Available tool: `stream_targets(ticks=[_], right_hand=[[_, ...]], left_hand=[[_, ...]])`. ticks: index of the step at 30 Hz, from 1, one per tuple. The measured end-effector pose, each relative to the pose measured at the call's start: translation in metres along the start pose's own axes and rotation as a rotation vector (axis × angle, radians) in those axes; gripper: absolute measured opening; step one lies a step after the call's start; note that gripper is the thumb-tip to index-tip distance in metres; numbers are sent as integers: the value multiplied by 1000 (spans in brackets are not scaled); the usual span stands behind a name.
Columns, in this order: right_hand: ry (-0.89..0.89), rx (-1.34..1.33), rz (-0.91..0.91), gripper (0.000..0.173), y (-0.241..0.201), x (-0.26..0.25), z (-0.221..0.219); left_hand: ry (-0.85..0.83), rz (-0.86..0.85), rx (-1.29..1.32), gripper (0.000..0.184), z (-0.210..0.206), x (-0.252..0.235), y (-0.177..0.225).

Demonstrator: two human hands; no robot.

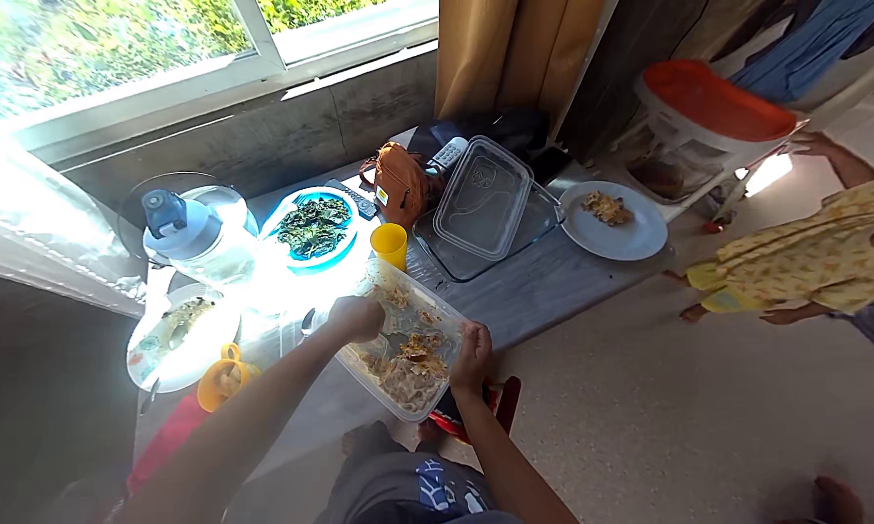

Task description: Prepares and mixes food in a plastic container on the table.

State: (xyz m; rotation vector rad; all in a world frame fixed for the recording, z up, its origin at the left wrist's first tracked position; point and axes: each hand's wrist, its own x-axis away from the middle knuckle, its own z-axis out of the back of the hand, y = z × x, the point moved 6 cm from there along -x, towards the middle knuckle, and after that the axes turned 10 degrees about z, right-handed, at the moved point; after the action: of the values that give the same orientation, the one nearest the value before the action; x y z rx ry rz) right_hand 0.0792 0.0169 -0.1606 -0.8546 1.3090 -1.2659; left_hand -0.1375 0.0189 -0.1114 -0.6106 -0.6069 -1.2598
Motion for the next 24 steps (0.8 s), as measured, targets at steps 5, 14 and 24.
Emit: stream_targets(ticks=[5, 14, 24], right_hand=[[0, -2, 14, 32, 0, -1, 1], [-18, 3, 9, 32, 0, -2, 3], [-17, 0, -3, 32, -1, -1, 3]], left_hand=[[22, 44, -77, 21, 30, 35, 59], [-86, 97, -206, 23, 56, 22, 53], [-171, -11, -379, 23, 48, -14, 43]])
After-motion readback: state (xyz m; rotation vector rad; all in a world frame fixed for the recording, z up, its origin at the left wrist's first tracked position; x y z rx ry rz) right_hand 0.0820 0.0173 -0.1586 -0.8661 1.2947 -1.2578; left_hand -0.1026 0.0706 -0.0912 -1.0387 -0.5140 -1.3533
